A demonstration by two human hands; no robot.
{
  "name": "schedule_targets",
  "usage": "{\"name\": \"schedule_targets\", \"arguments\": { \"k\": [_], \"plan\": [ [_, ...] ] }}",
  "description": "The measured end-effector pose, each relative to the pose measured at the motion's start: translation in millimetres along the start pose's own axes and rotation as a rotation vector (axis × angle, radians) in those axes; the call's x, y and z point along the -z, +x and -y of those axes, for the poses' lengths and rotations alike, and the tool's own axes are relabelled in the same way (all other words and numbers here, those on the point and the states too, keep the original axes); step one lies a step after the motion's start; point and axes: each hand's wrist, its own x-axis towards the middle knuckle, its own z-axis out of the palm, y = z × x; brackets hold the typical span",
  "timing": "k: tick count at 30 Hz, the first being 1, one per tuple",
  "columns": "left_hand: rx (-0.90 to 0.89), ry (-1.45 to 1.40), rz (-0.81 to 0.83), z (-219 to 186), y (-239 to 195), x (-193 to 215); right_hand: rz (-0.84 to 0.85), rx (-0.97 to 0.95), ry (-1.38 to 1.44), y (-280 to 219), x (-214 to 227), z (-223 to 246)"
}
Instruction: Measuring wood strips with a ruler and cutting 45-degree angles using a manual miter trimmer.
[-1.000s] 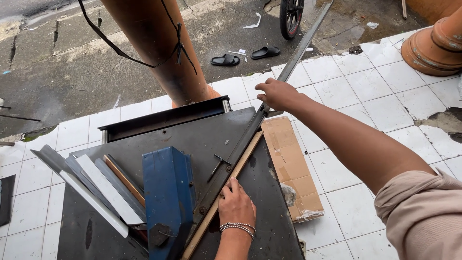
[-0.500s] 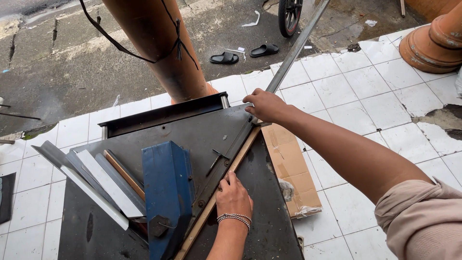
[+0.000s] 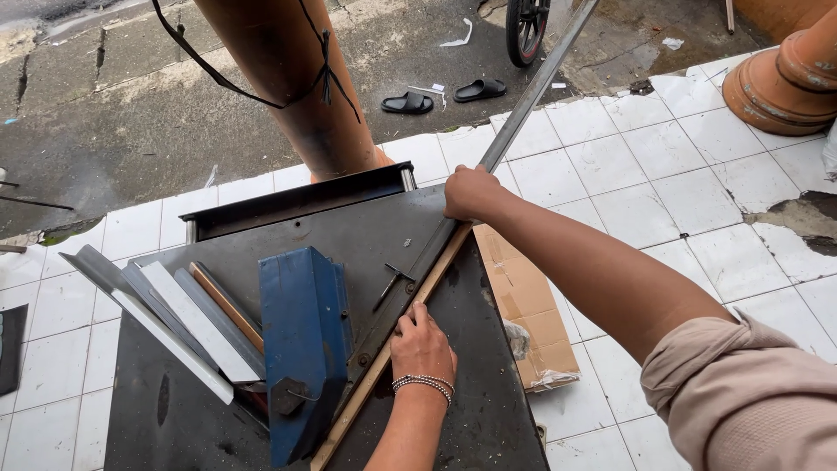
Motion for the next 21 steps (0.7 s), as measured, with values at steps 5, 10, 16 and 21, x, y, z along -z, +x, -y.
{"name": "schedule_targets", "arguments": {
  "k": [5, 10, 16, 21],
  "plan": [
    [-0.004, -0.003, 0.035, 2, 0, 4, 0.050, -0.053, -0.094, 0, 7, 11],
    [-0.005, -0.017, 0.024, 1, 0, 4, 0.129, 0.007, -0.226, 14, 8, 11],
    [-0.009, -0.030, 0.062, 2, -1, 8, 0.092, -0.109, -0.154, 11, 9, 15],
    [0.004, -0.014, 0.041, 1, 0, 4, 0.118, -0.092, -0.156, 27, -3, 18]
  ]
}}
